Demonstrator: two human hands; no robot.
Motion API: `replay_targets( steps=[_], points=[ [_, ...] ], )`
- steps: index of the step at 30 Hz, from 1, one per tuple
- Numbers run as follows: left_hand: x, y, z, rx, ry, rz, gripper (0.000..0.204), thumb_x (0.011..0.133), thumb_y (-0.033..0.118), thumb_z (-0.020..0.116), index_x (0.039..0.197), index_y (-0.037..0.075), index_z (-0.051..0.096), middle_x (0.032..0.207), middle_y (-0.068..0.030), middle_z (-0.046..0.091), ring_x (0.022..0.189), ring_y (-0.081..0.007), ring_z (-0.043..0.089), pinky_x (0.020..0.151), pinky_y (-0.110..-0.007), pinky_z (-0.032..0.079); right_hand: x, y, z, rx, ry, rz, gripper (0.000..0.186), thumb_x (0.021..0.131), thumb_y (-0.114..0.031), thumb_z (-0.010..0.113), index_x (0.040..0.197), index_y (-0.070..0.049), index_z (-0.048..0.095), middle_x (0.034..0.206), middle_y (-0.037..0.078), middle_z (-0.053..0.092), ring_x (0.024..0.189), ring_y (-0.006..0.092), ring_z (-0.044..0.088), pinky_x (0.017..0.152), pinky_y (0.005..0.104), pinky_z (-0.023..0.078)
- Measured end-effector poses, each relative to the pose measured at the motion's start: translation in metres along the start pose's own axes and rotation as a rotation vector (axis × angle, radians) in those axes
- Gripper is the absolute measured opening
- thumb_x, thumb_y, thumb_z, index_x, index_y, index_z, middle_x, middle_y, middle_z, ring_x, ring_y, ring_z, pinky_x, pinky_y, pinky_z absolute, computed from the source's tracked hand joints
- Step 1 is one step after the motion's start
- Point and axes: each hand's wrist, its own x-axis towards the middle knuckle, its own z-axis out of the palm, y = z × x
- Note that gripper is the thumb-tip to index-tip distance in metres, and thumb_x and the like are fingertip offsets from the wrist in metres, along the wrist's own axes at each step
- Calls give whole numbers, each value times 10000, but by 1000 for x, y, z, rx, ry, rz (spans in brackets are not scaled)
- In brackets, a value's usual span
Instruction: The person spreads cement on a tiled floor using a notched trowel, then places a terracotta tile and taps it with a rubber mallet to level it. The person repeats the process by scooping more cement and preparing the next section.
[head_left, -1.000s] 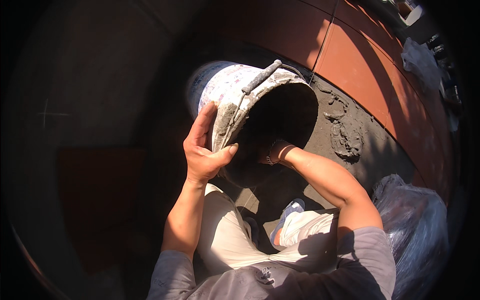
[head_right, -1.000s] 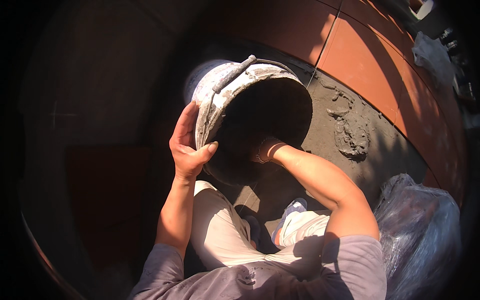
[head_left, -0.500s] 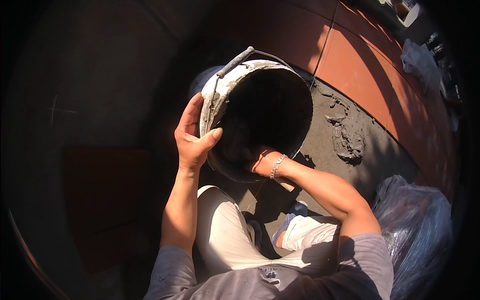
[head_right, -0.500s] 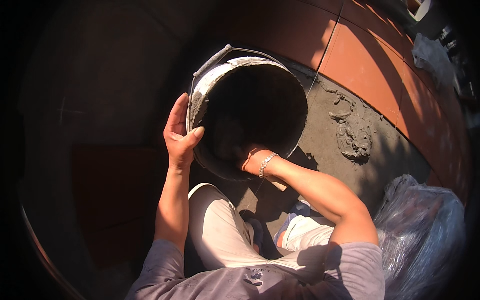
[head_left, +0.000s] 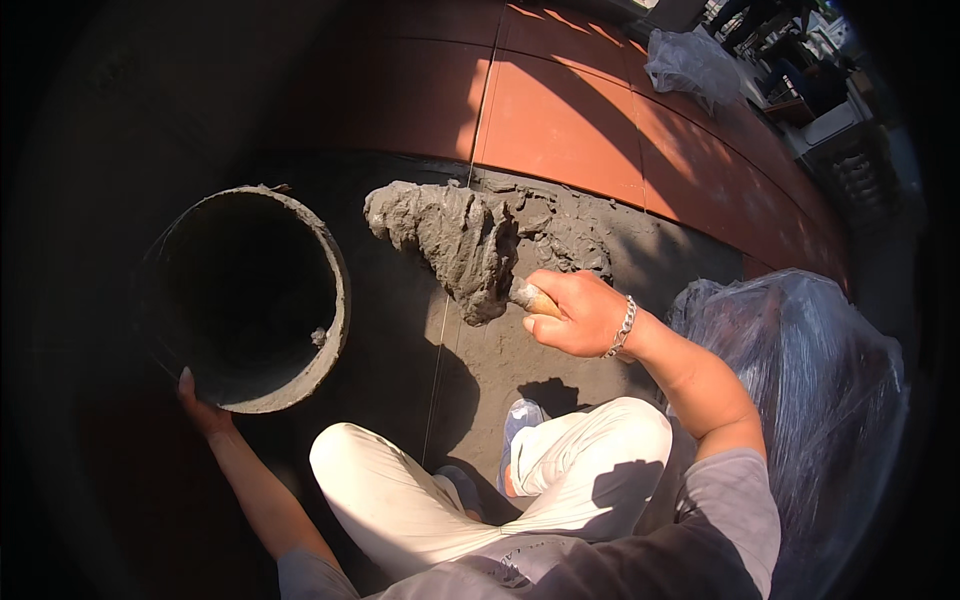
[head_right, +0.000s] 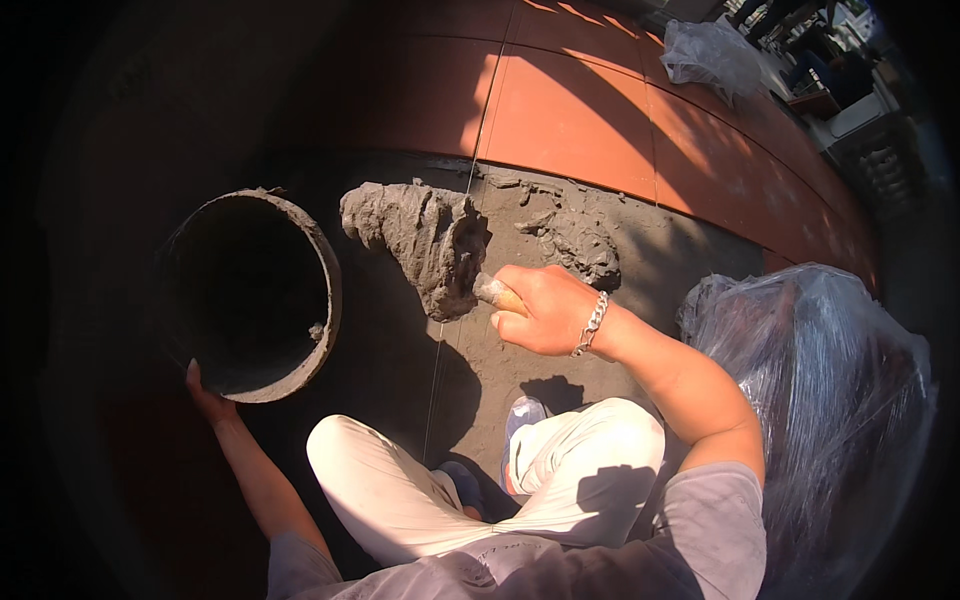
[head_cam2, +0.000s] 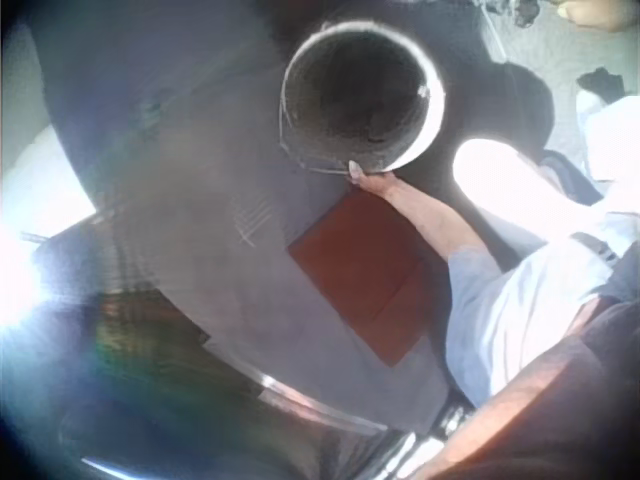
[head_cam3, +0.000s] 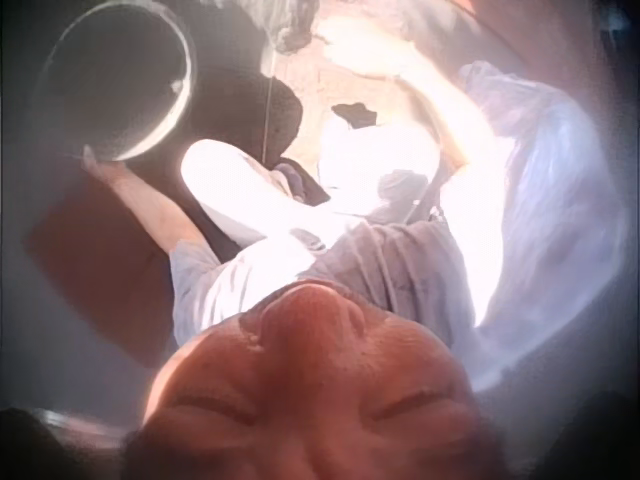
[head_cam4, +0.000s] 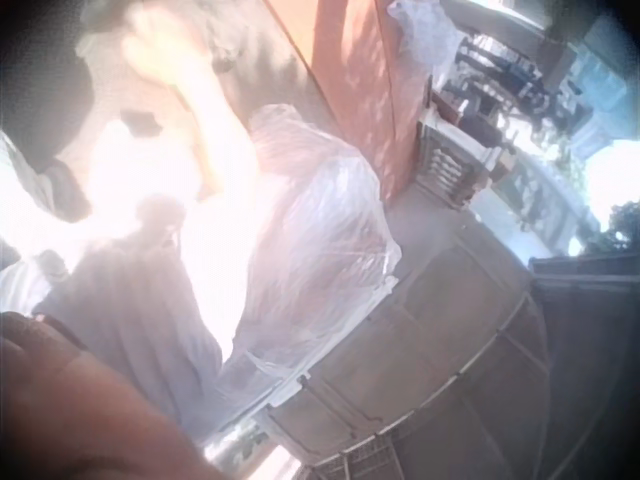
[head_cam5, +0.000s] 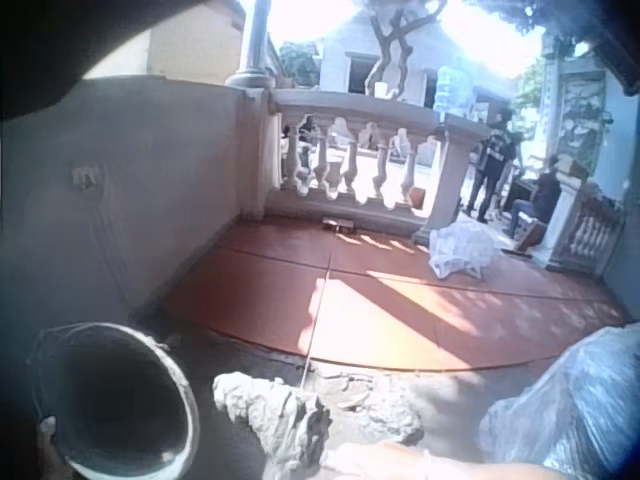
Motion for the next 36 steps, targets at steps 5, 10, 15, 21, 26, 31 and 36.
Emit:
replay_targets(
  steps=[5,10,15,21,26,31,36],
  points=[
    [18,0,-65,-88,325,-32,630,855,402,656,1319,1,510,1344,-119,524,1249,-262,484,1043,-425,383,-62,93,0,-471,411,225,281,810,-256,647,944,-45,520,805,214,651,753,414,644,655,502,509],
    [42,15,-54,85,386,19,643,891,437,628,1391,68,463,1427,-106,449,1331,-248,399,1090,-413,329,-58,206,34,-652,322,527,286,842,-265,656,966,-57,504,858,189,661,762,413,650,660,500,521],
    [38,26,-46,115,444,-43,689,906,488,601,1448,113,400,1485,-111,380,1380,-264,341,1135,-431,271,-74,244,67,-553,497,635,373,873,-355,639,1045,-49,511,898,197,672,839,400,667,689,504,527],
    [31,33,-38,196,439,-79,854,855,557,628,1497,106,290,1516,-156,295,1388,-324,308,1118,-469,287,-80,285,82,-185,421,927,363,884,-306,607,1022,26,554,988,287,657,942,436,641,799,509,512],
    [30,35,-32,214,447,-79,936,824,602,635,1498,72,259,1518,-162,287,1379,-341,317,1101,-475,303,-34,271,152,-189,196,939,262,890,-174,556,1022,52,531,952,308,660,928,447,653,803,501,525],
    [27,38,-27,226,453,-84,892,831,561,644,1518,155,245,1541,-181,229,1415,-349,255,1138,-489,249,-36,224,178,-232,-31,768,223,918,-162,512,996,47,499,921,286,678,902,432,672,784,500,533],
    [22,37,-19,296,436,-88,828,855,578,595,1511,183,280,1544,-169,234,1417,-341,259,1131,-499,241,-50,174,172,-58,141,786,361,942,-310,542,1003,39,470,859,291,672,823,459,663,735,528,519]
  ],
)
